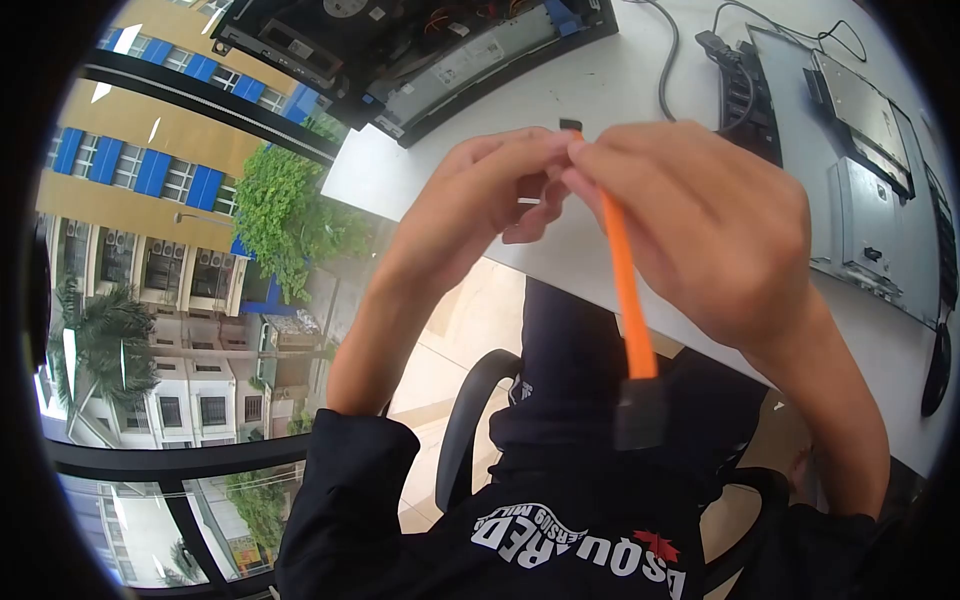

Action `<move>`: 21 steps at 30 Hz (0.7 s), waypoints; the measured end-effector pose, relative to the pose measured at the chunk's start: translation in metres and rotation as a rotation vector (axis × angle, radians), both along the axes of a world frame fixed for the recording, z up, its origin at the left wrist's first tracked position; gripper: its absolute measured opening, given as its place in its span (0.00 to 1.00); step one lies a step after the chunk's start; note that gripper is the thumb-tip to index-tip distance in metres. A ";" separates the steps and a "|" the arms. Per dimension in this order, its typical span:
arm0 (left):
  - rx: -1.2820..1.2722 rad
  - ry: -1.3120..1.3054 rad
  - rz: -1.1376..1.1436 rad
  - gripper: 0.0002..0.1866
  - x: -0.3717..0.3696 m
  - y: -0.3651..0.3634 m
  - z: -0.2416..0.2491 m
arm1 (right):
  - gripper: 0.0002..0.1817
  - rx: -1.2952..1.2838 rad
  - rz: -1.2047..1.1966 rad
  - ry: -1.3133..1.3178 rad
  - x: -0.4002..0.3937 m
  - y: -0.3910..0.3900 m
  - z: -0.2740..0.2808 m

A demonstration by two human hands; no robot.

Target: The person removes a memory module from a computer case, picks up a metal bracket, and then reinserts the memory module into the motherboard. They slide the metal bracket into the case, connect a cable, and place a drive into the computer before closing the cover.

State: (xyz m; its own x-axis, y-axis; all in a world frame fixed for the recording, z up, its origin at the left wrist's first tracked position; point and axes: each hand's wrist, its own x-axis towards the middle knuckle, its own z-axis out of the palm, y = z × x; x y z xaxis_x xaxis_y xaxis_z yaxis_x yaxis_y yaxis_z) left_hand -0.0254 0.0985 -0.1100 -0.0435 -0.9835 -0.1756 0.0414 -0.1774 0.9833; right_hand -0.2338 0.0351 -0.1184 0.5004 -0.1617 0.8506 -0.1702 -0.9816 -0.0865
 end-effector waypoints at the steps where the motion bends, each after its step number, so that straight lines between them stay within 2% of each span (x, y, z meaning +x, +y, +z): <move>1: -0.008 0.001 0.025 0.17 0.007 0.003 0.000 | 0.14 0.109 0.050 -0.040 0.006 0.000 0.000; 2: -0.068 -0.070 0.049 0.19 0.015 0.006 -0.004 | 0.09 0.332 0.054 -0.070 0.011 0.002 -0.001; 5: -0.256 -0.210 0.145 0.16 0.025 0.019 -0.014 | 0.11 1.002 0.193 -0.224 0.029 0.008 0.002; 6: -0.284 -0.196 0.141 0.15 0.030 0.022 -0.018 | 0.14 1.056 0.259 -0.236 0.035 0.004 -0.004; 9: -0.347 -0.215 0.147 0.13 0.043 0.028 -0.021 | 0.14 1.180 0.408 -0.153 0.048 -0.001 -0.008; 11: -0.344 -0.299 0.170 0.10 0.047 0.031 -0.019 | 0.15 1.214 0.423 -0.108 0.057 -0.004 -0.007; 14: -0.470 -0.490 0.240 0.10 0.066 0.032 -0.011 | 0.16 1.188 0.400 -0.058 0.072 -0.011 -0.006; 16: -0.803 -0.790 0.469 0.10 0.087 0.028 0.008 | 0.16 1.133 0.373 -0.065 0.085 -0.013 -0.007; 18: -0.975 -0.798 0.691 0.11 0.116 0.025 0.039 | 0.18 1.035 0.318 -0.088 0.102 -0.020 -0.015; 19: -1.011 -0.745 0.900 0.12 0.117 0.020 0.059 | 0.19 0.983 0.294 -0.094 0.110 -0.026 -0.016; 20: -1.068 -0.841 0.962 0.19 0.133 0.016 0.080 | 0.15 0.939 0.259 -0.021 0.116 -0.031 -0.013; 21: -1.180 -0.943 1.052 0.22 0.148 0.006 0.099 | 0.15 0.898 0.254 -0.060 0.127 -0.039 -0.015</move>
